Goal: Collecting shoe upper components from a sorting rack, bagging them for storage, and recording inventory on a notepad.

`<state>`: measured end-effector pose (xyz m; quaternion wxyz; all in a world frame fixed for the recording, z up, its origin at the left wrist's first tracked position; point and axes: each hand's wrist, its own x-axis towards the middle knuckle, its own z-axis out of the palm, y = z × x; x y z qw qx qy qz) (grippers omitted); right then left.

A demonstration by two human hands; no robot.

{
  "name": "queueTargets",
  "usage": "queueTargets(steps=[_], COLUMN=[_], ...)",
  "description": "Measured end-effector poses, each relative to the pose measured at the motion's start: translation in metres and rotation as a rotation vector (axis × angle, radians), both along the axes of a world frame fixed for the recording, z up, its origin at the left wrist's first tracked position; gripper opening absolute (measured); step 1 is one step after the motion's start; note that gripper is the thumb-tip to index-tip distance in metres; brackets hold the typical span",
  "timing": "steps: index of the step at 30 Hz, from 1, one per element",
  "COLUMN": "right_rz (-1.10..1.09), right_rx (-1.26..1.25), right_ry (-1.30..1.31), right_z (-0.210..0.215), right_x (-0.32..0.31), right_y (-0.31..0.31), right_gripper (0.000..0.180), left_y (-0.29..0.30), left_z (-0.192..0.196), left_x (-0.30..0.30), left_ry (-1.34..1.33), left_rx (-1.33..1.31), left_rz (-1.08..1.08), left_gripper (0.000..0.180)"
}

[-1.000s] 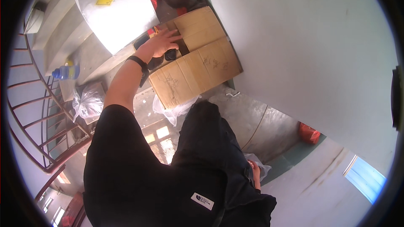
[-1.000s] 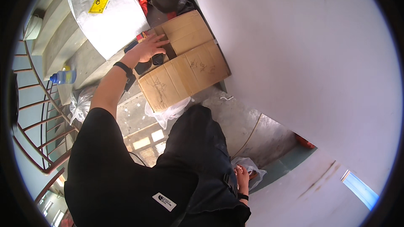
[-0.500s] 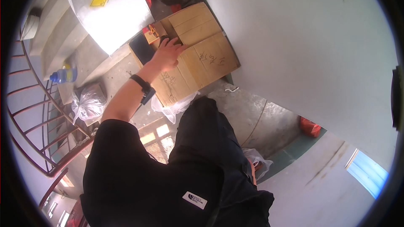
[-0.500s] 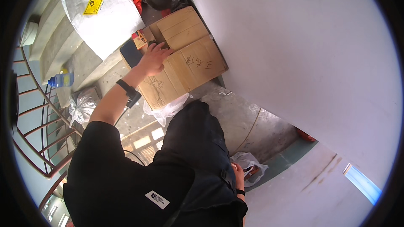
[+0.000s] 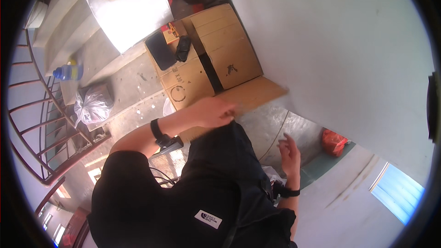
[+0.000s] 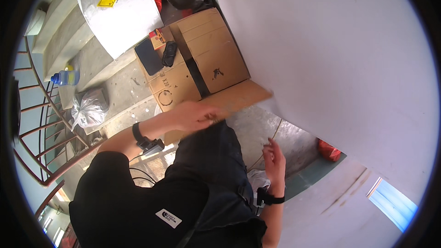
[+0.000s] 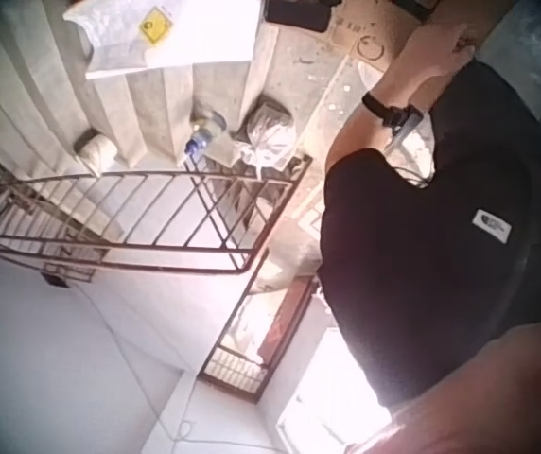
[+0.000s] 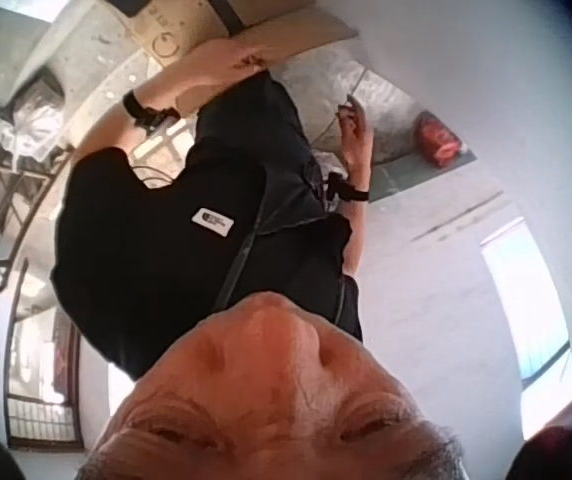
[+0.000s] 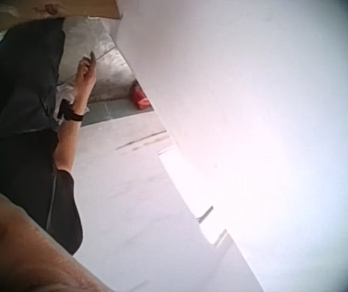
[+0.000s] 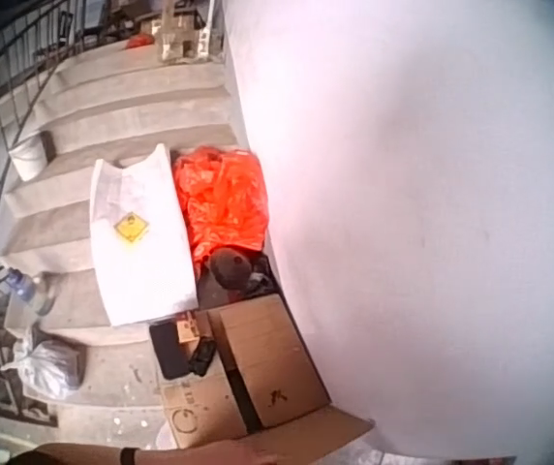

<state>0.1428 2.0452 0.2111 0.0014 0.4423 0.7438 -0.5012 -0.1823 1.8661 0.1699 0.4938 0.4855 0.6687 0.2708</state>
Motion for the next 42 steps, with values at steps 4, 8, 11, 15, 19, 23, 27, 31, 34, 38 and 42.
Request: queueTargets(steps=[4, 8, 11, 15, 19, 23, 27, 31, 34, 38, 42], right_rz=[0.307, 0.587, 0.604, 0.481, 0.426, 0.056, -0.024, -0.07, -0.184, -0.369, -0.475], right_rx=[0.07, 0.128, 0.256, -0.043, -0.154, -0.567, -0.548, -0.666, -0.974, -1.088, -1.098], right_ry=[-0.01, -0.276, -0.327, -0.468, -0.394, -0.106, -0.058, -0.159, -0.005, 0.308, 0.433], right_z=[-0.011, -0.033, -0.042, -0.034, -0.032, -0.029, -0.019, -0.024, -0.025, -0.018, -0.03], right_x=[-0.079, -0.098, -0.099, -0.109, -0.114, -0.141, -0.174, -0.176, -0.172, -0.187, -0.187], right_y=[0.004, -0.005, -0.01, -0.009, -0.01, -0.01, 0.011, 0.043, 0.059, 0.055, 0.056], right_gripper=[0.05, 0.052, 0.053, 0.052, 0.051, 0.056, 0.061, 0.063, 0.058, 0.046, 0.051], left_y=[0.004, 0.032, 0.054, 0.063, 0.074, 0.102, 0.12, 0.117, 0.111, 0.105, 0.124], left_z=[-0.085, -0.151, -0.172, -0.147, -0.083, -0.079, -0.109, -0.118, -0.119, -0.138, -0.18], left_x=[0.027, 0.019, 0.011, 0.01, 0.027, 0.034, 0.017, -0.001, 0.001, 0.002, -0.002], left_ry=[-0.395, -0.411, -0.313, -0.679, -0.793, -0.756, -0.729, -0.837, -0.953, -0.941, -0.887], left_rx=[0.077, 0.112, 0.063, 0.11, 0.47, 0.564, 0.646, 0.602, 0.589, 0.432, 0.248], left_rz=[0.047, 0.708, 1.176, 1.319, 1.097, 0.859, 0.625, 0.549, 0.561, 0.515, 0.702], left_gripper=[0.053, 0.063, 0.08, 0.091, 0.093, 0.09, 0.078, 0.073, 0.072, 0.068, 0.064])
